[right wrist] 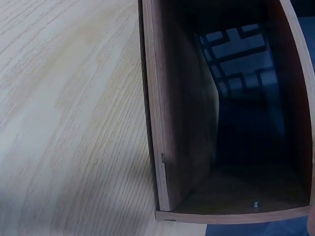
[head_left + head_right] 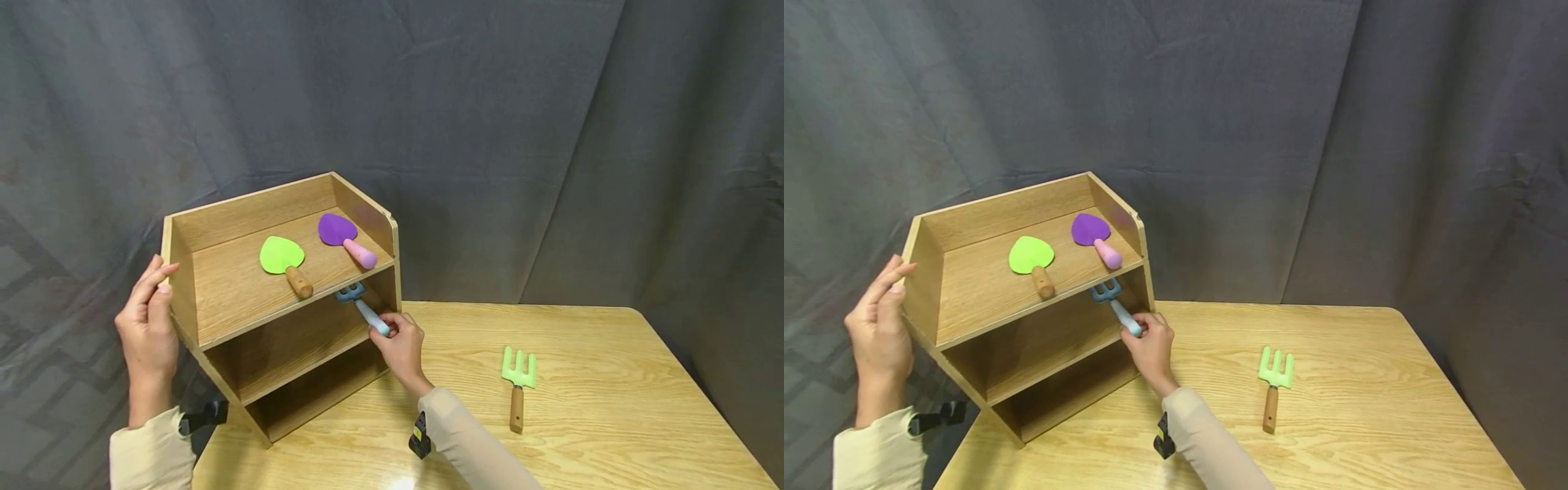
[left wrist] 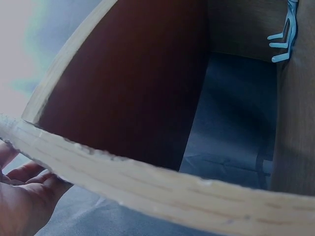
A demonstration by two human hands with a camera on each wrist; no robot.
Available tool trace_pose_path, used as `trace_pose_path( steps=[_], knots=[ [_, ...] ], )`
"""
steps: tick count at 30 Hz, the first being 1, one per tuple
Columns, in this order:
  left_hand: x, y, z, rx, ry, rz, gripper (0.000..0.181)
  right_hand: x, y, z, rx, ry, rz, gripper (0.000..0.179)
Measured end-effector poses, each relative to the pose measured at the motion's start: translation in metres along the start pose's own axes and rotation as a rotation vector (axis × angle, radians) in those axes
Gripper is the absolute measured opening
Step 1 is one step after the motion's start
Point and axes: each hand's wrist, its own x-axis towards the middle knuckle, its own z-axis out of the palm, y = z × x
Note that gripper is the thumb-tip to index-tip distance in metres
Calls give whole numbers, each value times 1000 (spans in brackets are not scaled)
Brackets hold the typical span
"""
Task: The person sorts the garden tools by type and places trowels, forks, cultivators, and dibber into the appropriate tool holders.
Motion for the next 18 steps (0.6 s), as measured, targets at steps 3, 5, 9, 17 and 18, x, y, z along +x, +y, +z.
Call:
trace_pose_path(
  steps=[3,5,9,17,18],
  knots=[
    [-1,1,0,-5,0,8,33,0,0,-1,6,-11,9,20],
    [-1,2,0,-2,1,10,33,0,-1,-2,17,-24,17,21],
    [-2,2,0,0,-2,23,33,0,-2,-3,35,-47,31,23],
    [-1,2,0,-4,3,12,33,0,0,-6,6,-58,1,25],
    [-1,2,0,-5,3,11,33,0,0,-6,5,-58,-2,25]
  ],
)
